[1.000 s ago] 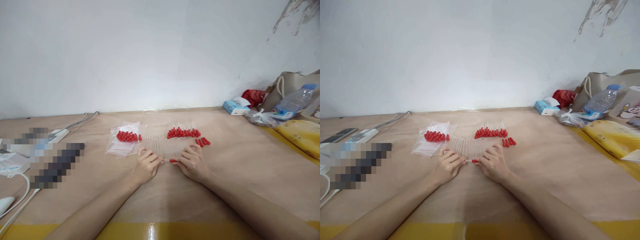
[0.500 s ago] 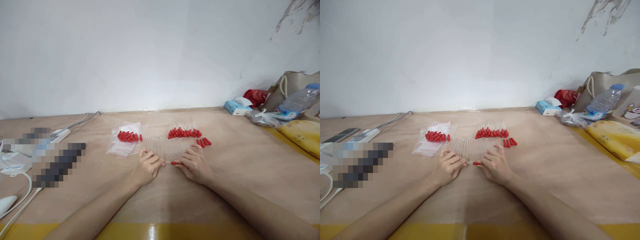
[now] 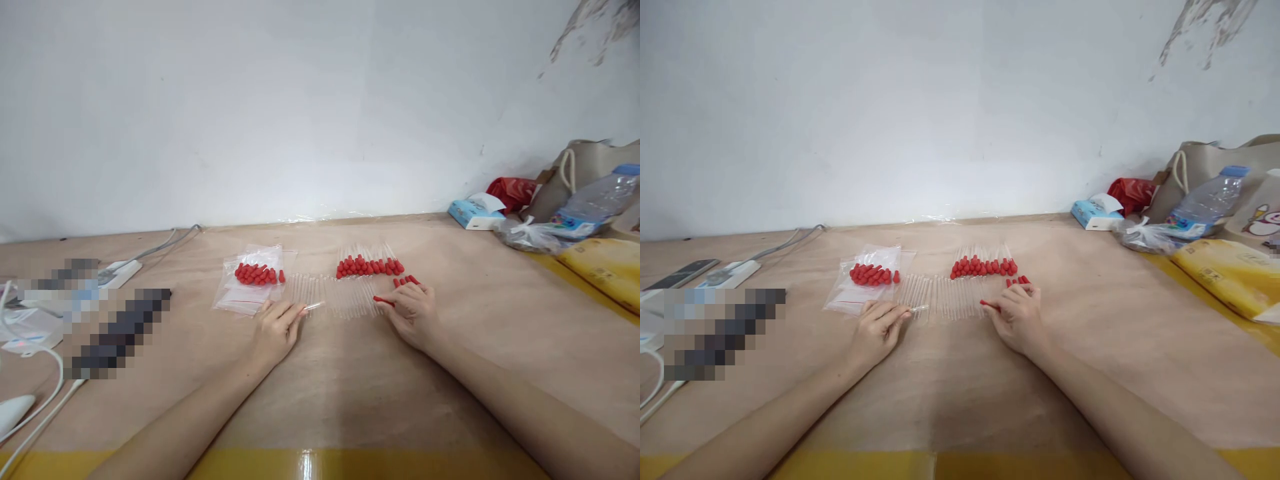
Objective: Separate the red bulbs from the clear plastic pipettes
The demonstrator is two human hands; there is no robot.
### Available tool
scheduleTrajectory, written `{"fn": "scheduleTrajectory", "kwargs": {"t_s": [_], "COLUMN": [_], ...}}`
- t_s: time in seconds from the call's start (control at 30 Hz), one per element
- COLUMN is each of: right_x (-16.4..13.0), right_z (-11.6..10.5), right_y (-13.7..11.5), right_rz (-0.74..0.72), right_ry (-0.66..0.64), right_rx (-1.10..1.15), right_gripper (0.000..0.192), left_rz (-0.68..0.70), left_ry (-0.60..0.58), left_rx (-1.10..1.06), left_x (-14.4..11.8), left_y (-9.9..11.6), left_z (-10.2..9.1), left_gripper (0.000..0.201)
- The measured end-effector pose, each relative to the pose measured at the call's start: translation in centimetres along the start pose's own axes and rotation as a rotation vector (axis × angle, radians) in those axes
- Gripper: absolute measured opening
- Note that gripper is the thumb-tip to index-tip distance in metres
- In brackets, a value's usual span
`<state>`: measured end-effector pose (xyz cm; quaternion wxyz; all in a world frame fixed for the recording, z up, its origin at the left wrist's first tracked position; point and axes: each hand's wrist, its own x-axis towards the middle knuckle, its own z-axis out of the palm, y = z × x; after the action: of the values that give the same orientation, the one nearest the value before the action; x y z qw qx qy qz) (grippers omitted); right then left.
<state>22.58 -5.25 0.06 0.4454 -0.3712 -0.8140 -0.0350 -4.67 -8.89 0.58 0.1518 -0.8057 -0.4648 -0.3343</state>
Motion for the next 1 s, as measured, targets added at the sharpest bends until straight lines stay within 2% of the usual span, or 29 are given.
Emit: {"fn": "scheduleTrajectory", "kwargs": {"t_s": [0.17, 0.27, 0.37, 0.43, 0.53, 0.7, 0.83, 0.93, 1.0], "right_x": [0.5, 0.6, 0.6, 0.5, 0.3, -0.2, -0.3, -0.2, 0.0], "right_z": [0.5, 0.5, -0.1, -0.6, -1.2, -1.8, -1.7, -1.7, -1.9], "right_y": [1.4, 2.7, 5.0, 6.7, 8.7, 10.1, 10.2, 9.9, 9.5], "right_rz": [0.11, 0.26, 0.486, 0.62, 0.736, 0.788, 0.749, 0.724, 0.698], "right_ry": [0.088, 0.14, 0.102, 0.133, 0.17, 0.038, 0.016, 0.005, -0.04], "right_rx": [0.237, 0.215, 0.213, 0.262, 0.298, 0.218, 0.157, 0.081, 0.02], "right_gripper": [0.021, 0.027, 0.031, 0.033, 0.034, 0.034, 0.033, 0.031, 0.028], "left_rz": [-0.189, -0.203, -0.203, -0.212, -0.212, -0.224, -0.23, -0.174, -0.109], "left_ry": [0.074, 0.112, 0.088, 0.058, 0.002, -0.046, -0.042, -0.05, -0.116], "left_rx": [-0.039, -0.007, 0.037, 0.054, 0.034, -0.021, -0.042, 0.002, 0.039], "left_x": [0.5, 1.0, 1.2, 1.1, 0.9, 0.5, 0.5, 0.7, 0.8], "left_y": [-1.7, -2.9, -3.8, -4.0, -3.7, -3.2, -3.0, -2.8, -2.7], "left_z": [0.8, 0.9, 0.9, 0.9, 1.0, 0.9, 0.8, 0.4, -0.1], "left_gripper": [0.031, 0.037, 0.03, 0.026, 0.023, 0.024, 0.025, 0.027, 0.032]}}
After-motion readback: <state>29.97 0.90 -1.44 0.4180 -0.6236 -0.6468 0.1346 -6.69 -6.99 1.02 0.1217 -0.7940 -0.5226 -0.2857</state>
